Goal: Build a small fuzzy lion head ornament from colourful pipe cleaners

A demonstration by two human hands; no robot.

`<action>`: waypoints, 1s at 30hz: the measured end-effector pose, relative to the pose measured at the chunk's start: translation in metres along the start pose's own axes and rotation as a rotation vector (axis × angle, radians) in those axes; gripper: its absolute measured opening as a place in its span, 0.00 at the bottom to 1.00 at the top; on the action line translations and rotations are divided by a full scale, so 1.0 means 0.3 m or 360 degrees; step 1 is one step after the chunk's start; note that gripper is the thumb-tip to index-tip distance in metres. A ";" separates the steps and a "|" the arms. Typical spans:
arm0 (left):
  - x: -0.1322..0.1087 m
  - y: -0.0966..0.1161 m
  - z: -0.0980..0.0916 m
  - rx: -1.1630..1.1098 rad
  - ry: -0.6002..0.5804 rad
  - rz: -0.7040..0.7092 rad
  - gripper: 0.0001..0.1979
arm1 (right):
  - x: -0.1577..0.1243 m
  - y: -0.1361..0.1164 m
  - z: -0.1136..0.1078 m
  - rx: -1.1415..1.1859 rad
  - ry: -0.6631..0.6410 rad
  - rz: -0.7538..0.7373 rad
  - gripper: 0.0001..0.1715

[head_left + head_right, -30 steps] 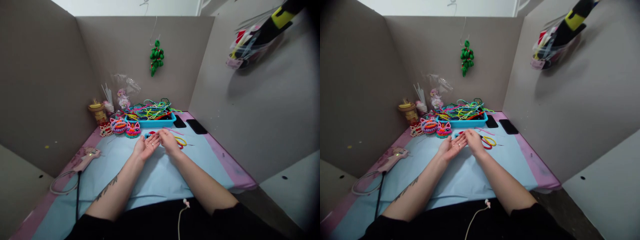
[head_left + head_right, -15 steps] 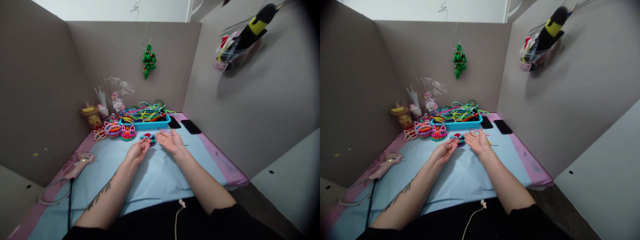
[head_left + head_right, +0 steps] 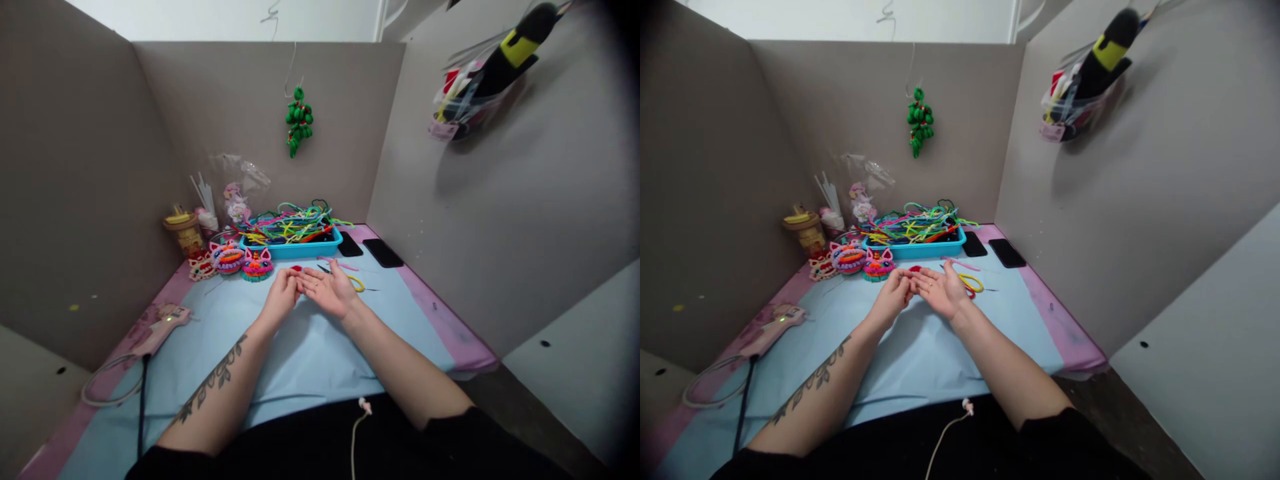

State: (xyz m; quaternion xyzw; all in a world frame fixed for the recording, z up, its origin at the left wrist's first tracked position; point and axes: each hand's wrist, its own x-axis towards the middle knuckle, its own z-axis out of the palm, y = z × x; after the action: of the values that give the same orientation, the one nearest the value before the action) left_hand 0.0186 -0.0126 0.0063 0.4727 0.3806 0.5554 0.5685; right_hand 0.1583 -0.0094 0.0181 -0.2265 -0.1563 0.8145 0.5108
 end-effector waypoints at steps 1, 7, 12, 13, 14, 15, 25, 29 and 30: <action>0.007 0.010 -0.002 -0.0191 0.0033 -0.0135 0.04 | 0.001 0.002 -0.001 -0.0006 0.0012 0.0004 0.38; 0.019 0.050 -0.018 -0.0536 0.0032 -0.0466 0.05 | 0.003 0.007 -0.004 -0.0103 0.0033 0.0043 0.38; 0.005 0.023 -0.005 0.0392 -0.0126 0.0073 0.07 | 0.000 0.025 0.005 -0.0138 -0.0043 -0.0028 0.37; 0.006 0.014 -0.005 0.0527 -0.0137 0.0144 0.07 | 0.001 0.029 0.006 -0.0144 -0.0052 -0.0029 0.37; 0.009 0.003 -0.006 0.0632 -0.0142 0.0200 0.06 | 0.002 0.033 0.007 -0.0151 -0.0055 -0.0027 0.38; 0.013 -0.007 -0.009 0.0708 -0.0148 0.0241 0.06 | 0.003 0.036 0.007 -0.0161 -0.0054 -0.0025 0.38; 0.024 -0.031 -0.008 0.0600 -0.0271 0.0089 0.03 | -0.006 0.047 0.015 -0.0354 -0.0201 -0.0050 0.40; 0.010 0.023 0.002 0.0244 -0.0300 -0.0121 0.12 | -0.015 0.041 0.002 -0.0775 -0.0182 -0.0396 0.29; 0.006 0.036 0.001 0.0161 -0.0299 -0.0186 0.14 | -0.019 0.036 -0.004 -0.0982 -0.0092 -0.0632 0.25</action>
State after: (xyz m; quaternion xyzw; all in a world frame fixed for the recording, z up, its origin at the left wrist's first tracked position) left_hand 0.0162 -0.0116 0.0169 0.5278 0.3801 0.4545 0.6086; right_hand 0.1527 -0.0191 0.0131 -0.3120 -0.4500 0.6201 0.5619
